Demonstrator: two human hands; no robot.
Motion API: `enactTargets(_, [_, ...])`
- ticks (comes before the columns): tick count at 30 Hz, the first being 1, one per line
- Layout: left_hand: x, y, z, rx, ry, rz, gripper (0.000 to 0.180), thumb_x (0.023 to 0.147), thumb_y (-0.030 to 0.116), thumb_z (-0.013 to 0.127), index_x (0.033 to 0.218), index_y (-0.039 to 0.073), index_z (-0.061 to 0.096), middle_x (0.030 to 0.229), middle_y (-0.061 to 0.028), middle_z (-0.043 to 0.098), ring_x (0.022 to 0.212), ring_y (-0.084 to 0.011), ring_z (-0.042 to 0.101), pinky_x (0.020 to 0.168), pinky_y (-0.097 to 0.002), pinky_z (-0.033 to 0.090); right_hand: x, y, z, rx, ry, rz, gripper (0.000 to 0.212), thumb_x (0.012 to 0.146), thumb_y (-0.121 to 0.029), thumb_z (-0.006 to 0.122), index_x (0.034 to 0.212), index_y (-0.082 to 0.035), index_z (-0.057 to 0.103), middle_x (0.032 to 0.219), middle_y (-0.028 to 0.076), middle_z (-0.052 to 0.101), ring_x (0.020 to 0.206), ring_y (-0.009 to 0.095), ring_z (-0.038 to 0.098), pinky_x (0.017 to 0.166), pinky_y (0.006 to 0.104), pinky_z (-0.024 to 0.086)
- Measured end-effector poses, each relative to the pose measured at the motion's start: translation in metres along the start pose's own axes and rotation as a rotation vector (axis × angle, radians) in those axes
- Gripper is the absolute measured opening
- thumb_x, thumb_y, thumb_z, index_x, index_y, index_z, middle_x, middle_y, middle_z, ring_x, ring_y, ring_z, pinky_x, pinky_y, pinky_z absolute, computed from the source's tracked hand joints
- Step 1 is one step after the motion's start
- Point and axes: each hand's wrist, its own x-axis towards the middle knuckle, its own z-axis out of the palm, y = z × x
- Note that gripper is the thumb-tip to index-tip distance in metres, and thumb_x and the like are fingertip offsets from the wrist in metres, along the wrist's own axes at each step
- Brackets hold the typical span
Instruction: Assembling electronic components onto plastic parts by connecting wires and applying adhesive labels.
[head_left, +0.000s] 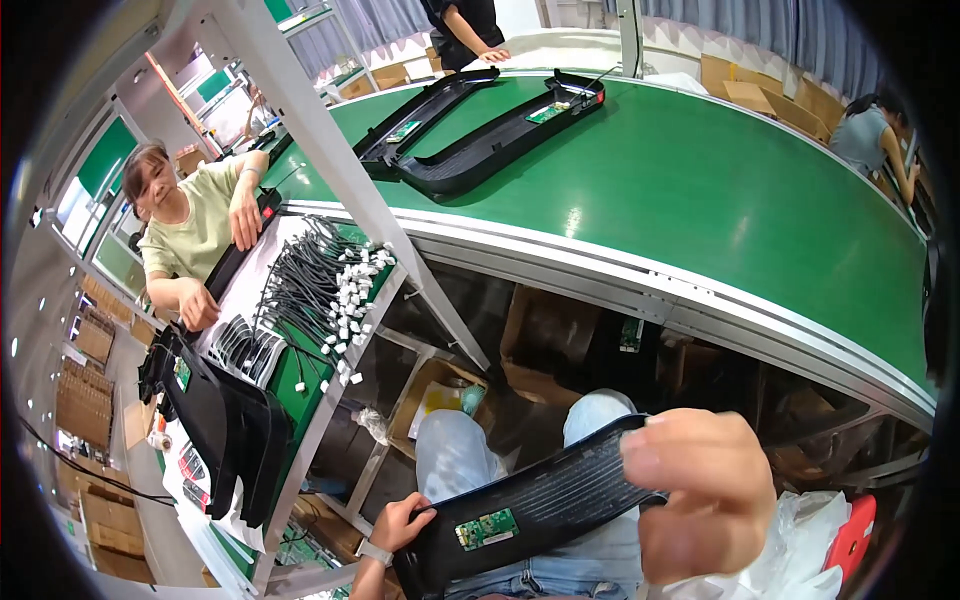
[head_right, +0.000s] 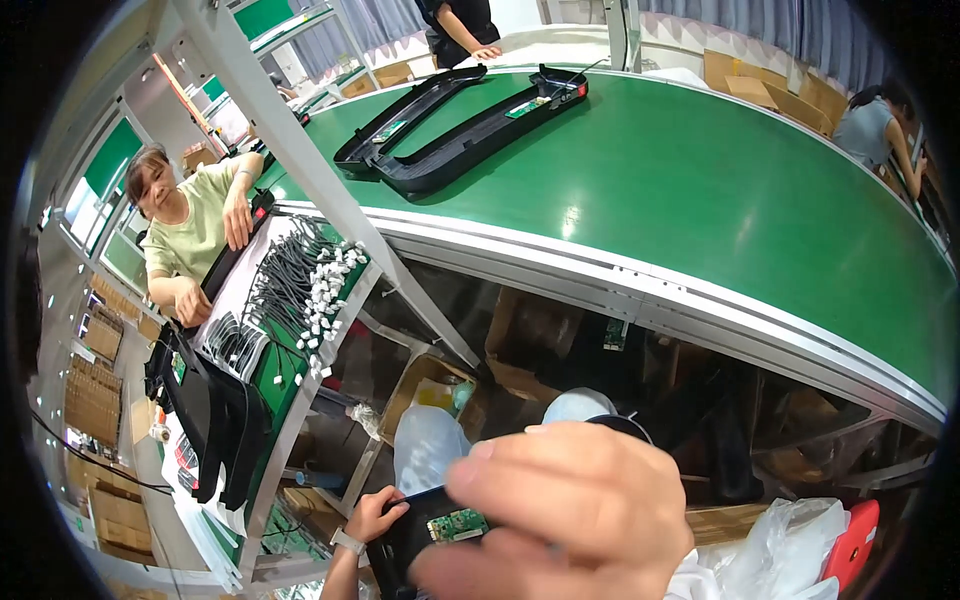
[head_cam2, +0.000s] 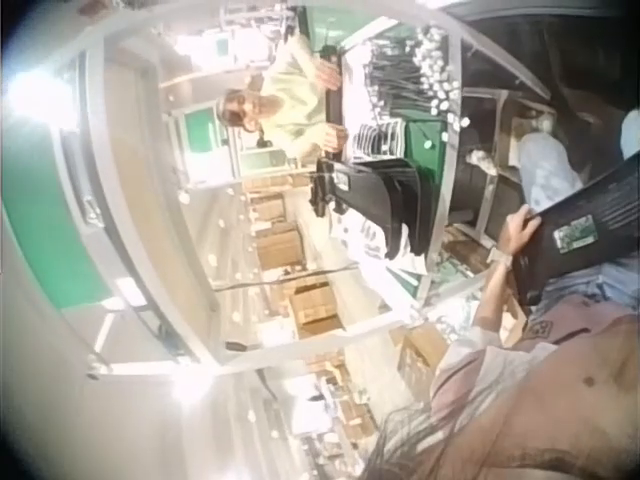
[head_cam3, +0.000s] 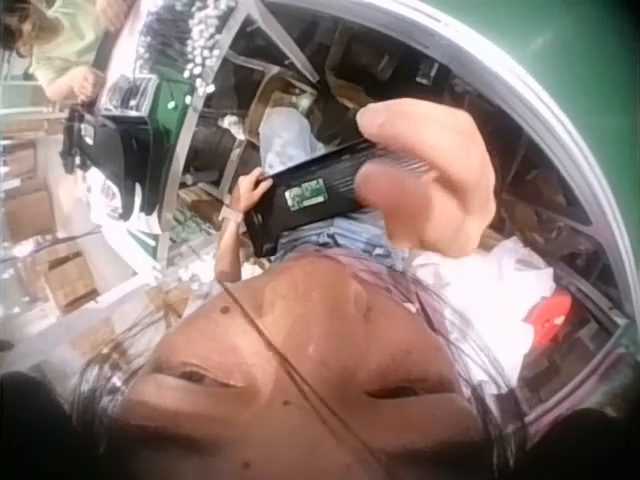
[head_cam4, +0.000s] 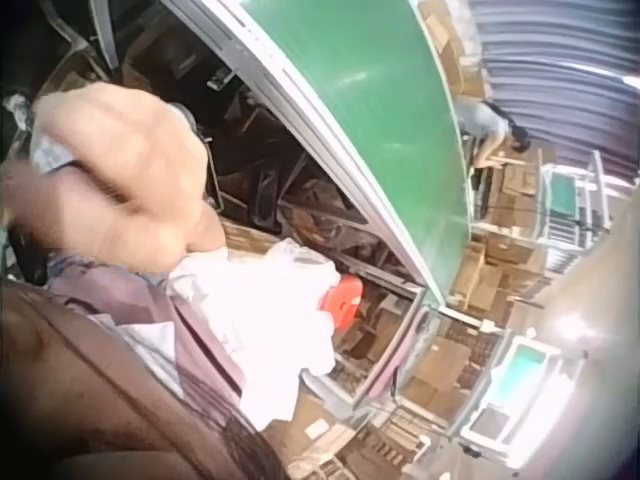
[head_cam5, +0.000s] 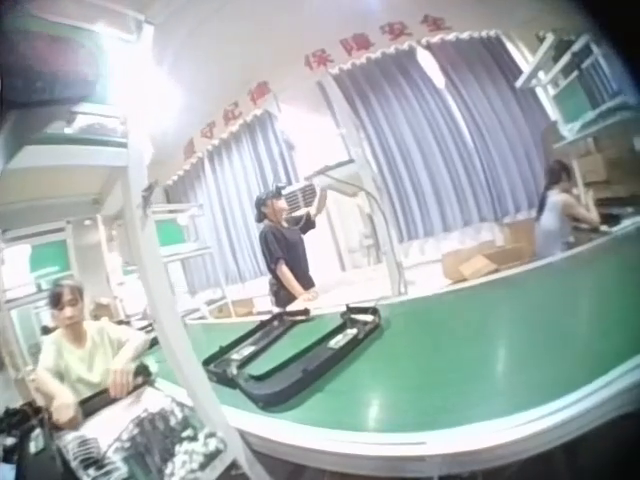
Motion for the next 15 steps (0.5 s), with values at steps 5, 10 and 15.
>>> enactTargets(5, [0.014, 0.008, 0.002, 0.019, -0.008, 0.065, 0.022, 0.087, 0.022, 0.069, 0.091, 0.002, 0.061, 0.08, -0.0165, 0.067, 0.078, -0.0334, 0.068, 0.069, -0.0367, 0.052, 0.026, -0.019, -0.02, 0.118, -0.191, -0.027, 0.007, 0.087, -0.012, 0.06, 0.092, -0.016, 0.061, 0.094, 0.018, 0.068, 0.067, 0.031, 0.066, 0.061, 0.0393, 0.053])
enactTargets(10, [0.028, 0.011, 0.005, 0.03, -0.015, 0.128, 0.023, 0.086, 0.024, 0.07, 0.091, 0.004, 0.062, 0.08, -0.0167, 0.067, 0.077, -0.0348, 0.067, 0.067, -0.0383, 0.052, 0.013, -0.011, -0.037, 0.223, -0.333, -0.149, 0.006, 0.088, -0.013, 0.059, 0.084, -0.009, 0.062, 0.089, 0.013, 0.071, 0.069, 0.024, 0.068, 0.062, 0.0361, 0.054])
enactTargets(15, [0.013, -0.013, 0.006, 0.052, 0.023, 0.148, 0.023, 0.088, 0.03, 0.068, 0.091, 0.007, 0.063, 0.078, -0.0173, 0.067, 0.076, -0.0351, 0.067, 0.066, -0.0421, 0.053, -0.01, 0.057, 0.016, 0.396, -0.183, 0.093, 0.006, 0.087, 0.0, 0.06, 0.092, -0.003, 0.061, 0.088, 0.009, 0.065, 0.068, 0.019, 0.063, 0.065, 0.0304, 0.053])
